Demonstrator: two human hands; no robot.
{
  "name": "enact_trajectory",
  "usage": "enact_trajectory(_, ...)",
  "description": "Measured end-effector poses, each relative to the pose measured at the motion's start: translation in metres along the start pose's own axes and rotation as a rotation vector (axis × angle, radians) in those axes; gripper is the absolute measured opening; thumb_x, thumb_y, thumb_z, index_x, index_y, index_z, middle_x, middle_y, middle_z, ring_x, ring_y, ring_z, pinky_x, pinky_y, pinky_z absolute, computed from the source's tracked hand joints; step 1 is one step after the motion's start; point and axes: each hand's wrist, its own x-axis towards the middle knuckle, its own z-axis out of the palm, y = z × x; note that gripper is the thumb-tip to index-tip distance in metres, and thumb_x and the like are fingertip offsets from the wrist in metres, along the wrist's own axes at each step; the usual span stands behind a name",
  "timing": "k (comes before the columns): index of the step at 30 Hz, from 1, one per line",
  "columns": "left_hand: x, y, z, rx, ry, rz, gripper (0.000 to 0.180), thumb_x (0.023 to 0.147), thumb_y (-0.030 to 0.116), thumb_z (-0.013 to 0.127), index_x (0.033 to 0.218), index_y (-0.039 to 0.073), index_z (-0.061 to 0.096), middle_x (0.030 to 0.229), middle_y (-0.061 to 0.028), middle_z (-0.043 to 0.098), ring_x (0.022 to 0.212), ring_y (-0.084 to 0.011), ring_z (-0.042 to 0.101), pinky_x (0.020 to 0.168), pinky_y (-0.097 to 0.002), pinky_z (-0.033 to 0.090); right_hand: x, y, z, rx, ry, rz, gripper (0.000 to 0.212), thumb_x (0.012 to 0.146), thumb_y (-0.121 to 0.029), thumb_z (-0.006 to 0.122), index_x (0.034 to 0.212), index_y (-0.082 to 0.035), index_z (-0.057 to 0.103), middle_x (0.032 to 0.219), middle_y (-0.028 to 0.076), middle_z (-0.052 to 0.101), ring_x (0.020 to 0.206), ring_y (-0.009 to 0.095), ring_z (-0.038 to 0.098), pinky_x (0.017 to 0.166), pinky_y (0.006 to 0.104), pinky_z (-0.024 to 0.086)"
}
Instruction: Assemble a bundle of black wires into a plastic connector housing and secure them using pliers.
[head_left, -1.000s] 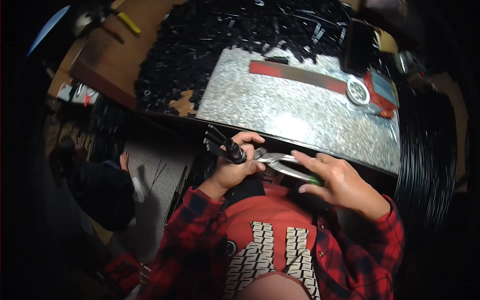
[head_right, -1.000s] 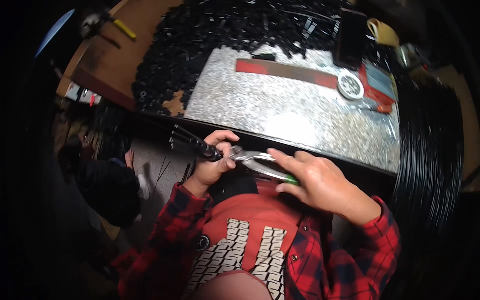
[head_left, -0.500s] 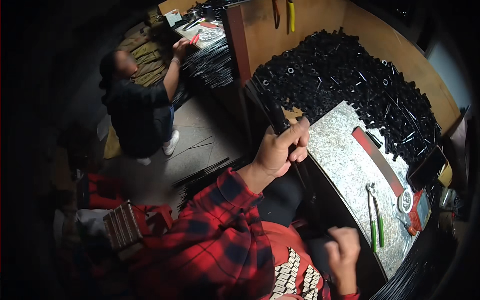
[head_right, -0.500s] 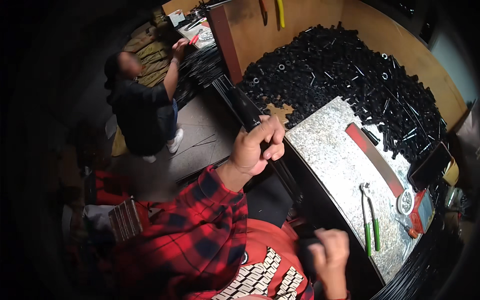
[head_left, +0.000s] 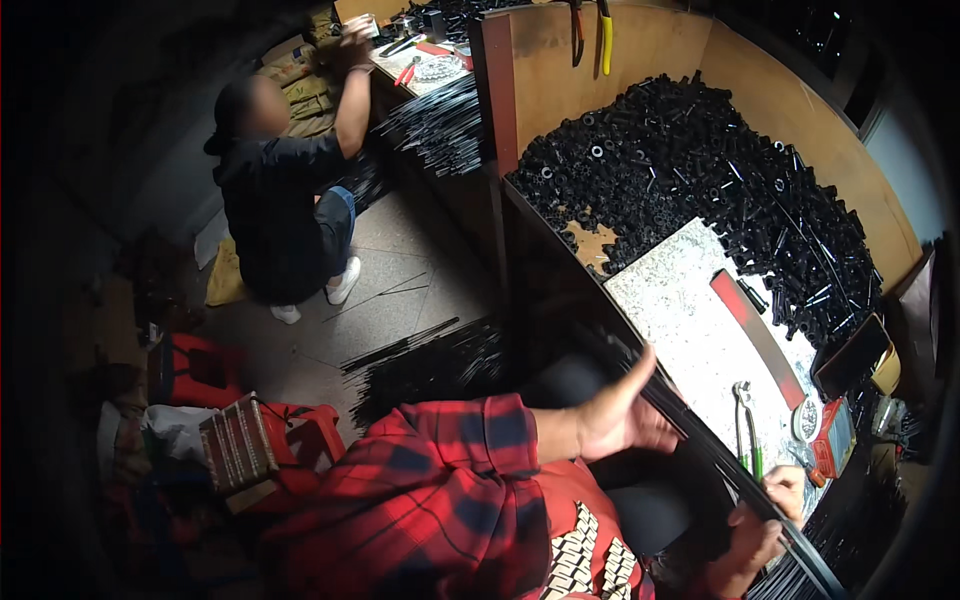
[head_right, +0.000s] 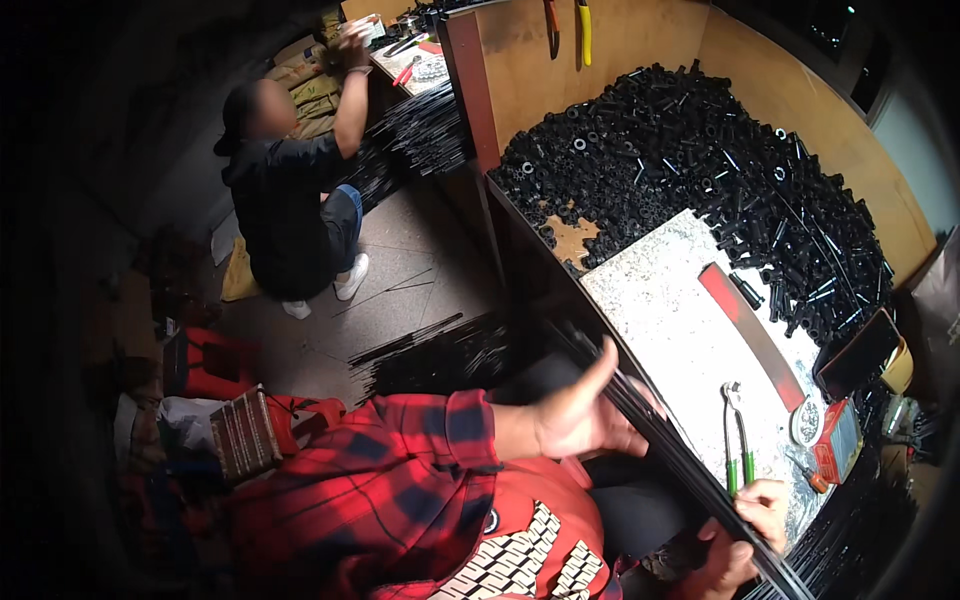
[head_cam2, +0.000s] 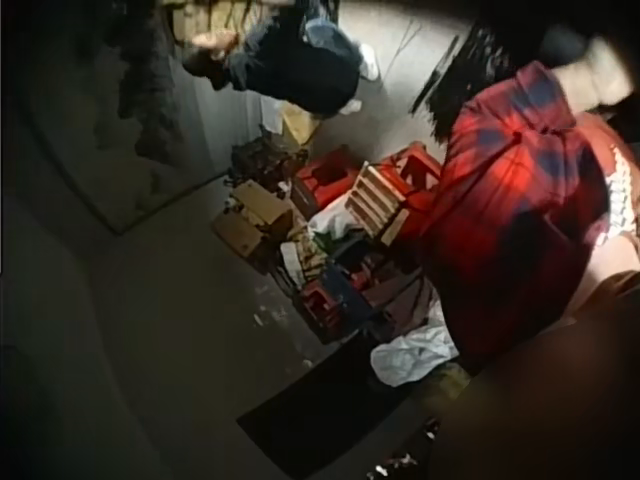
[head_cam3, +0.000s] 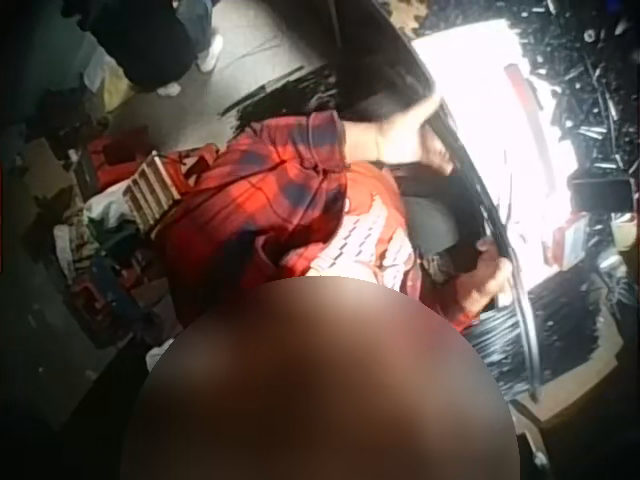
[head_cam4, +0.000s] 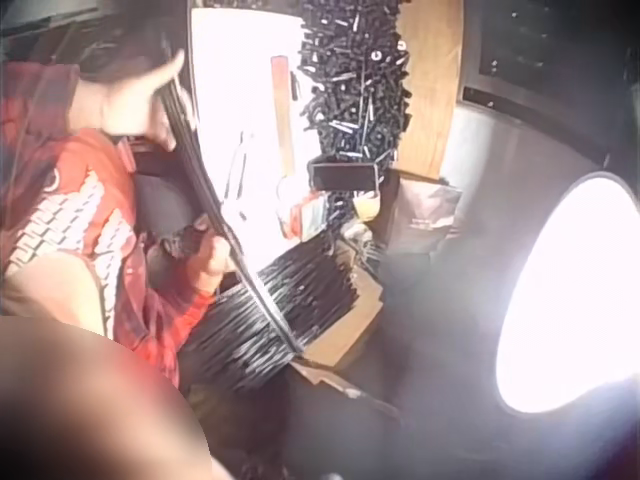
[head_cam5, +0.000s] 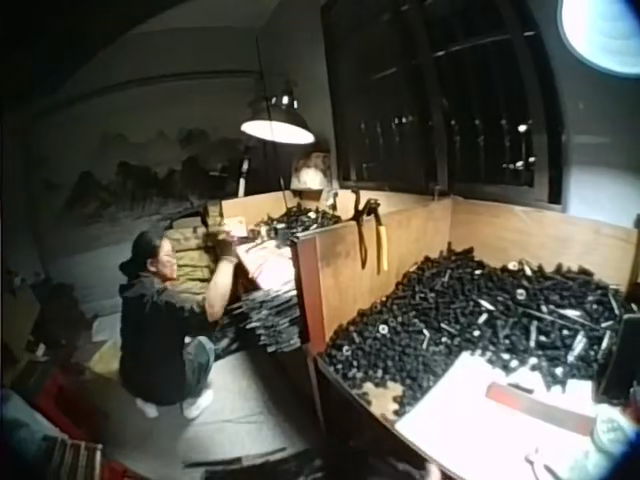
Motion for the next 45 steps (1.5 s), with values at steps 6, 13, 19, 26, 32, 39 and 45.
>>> enact_trajectory(6, -0.002, -0.019, -0.010, 0.888, -0.171, -0.321, 0.054, 0.089, 0.053, 0.053, 0.090, -0.001, 0.057, 0.076, -0.0076, 0.061, 0.064, -0.0140, 0.061, 0.057, -0.0231, 0.049, 0.012, -0.003, 0.004, -0.382, -0.082, 0.504, 0.009, 0.075, -0.003, 0.064, 0.081, 0.003, 0.062, 0.074, 0.012, 0.055, 0.045, 0.014, 0.051, 0.043, 0.0259, 0.042)
enact_trajectory(13, 0.008, 0.030, 0.059, 1.145, -0.255, 0.558, 0.064, 0.079, 0.035, 0.075, 0.120, -0.001, 0.042, 0.097, -0.0074, 0.054, 0.084, -0.0104, 0.055, 0.073, -0.0233, 0.048, -0.018, 0.053, 0.053, -0.404, -0.374, 0.666, 0.020, 0.070, -0.008, 0.075, 0.073, 0.002, 0.058, 0.069, 0.011, 0.060, 0.059, 0.021, 0.056, 0.055, 0.0326, 0.046)
enact_trajectory(19, 0.010, 0.043, 0.098, 0.814, -0.380, 0.602, 0.056, 0.078, 0.025, 0.077, 0.116, 0.002, 0.043, 0.091, -0.0059, 0.058, 0.081, -0.0093, 0.058, 0.070, -0.0220, 0.048, -0.018, 0.059, 0.063, -0.388, -0.442, 0.509, 0.021, 0.076, -0.006, 0.072, 0.071, -0.002, 0.052, 0.056, 0.002, 0.050, 0.044, 0.009, 0.044, 0.039, 0.0242, 0.037)
enact_trajectory(26, 0.017, 0.051, 0.107, 0.983, -0.490, 0.649, 0.014, 0.082, 0.007, 0.071, 0.088, 0.000, 0.060, 0.087, -0.0031, 0.061, 0.080, -0.0064, 0.060, 0.068, -0.0211, 0.049, -0.016, 0.055, 0.072, -0.314, -0.402, 0.658, 0.025, 0.076, -0.008, 0.074, 0.069, -0.002, 0.050, 0.052, 0.001, 0.048, 0.042, 0.008, 0.043, 0.039, 0.0247, 0.035)
enact_trajectory(32, 0.013, 0.061, 0.113, 0.904, -0.550, 0.534, 0.009, 0.081, 0.003, 0.070, 0.083, -0.001, 0.063, 0.078, -0.0049, 0.066, 0.071, -0.0072, 0.063, 0.064, -0.0213, 0.050, 0.008, 0.036, 0.055, -0.484, -0.587, 0.433, 0.032, 0.068, -0.014, 0.079, 0.091, -0.001, 0.063, 0.079, 0.006, 0.059, 0.078, 0.017, 0.058, 0.073, 0.0313, 0.048)
enact_trajectory(39, 0.014, 0.053, 0.116, 0.965, -0.618, 0.563, 0.007, 0.080, 0.001, 0.070, 0.082, -0.003, 0.065, 0.076, -0.0065, 0.068, 0.067, -0.0077, 0.063, 0.060, -0.0219, 0.050, 0.042, -0.002, 0.019, 0.128, -0.034, 0.338, 0.052, 0.074, -0.013, 0.064, 0.119, 0.009, 0.050, 0.112, 0.016, 0.058, 0.098, 0.021, 0.057, 0.081, 0.0300, 0.047)
enact_trajectory(45, 0.017, 0.054, 0.114, 1.063, -0.483, 0.738, 0.006, 0.081, -0.001, 0.068, 0.086, -0.004, 0.066, 0.079, -0.0082, 0.069, 0.073, -0.0092, 0.065, 0.067, -0.0227, 0.052, 0.045, 0.003, 0.031, 0.116, 0.043, 0.276, 0.025, 0.086, 0.001, 0.055, 0.109, 0.008, 0.058, 0.106, 0.013, 0.063, 0.099, 0.017, 0.059, 0.091, 0.0290, 0.042)
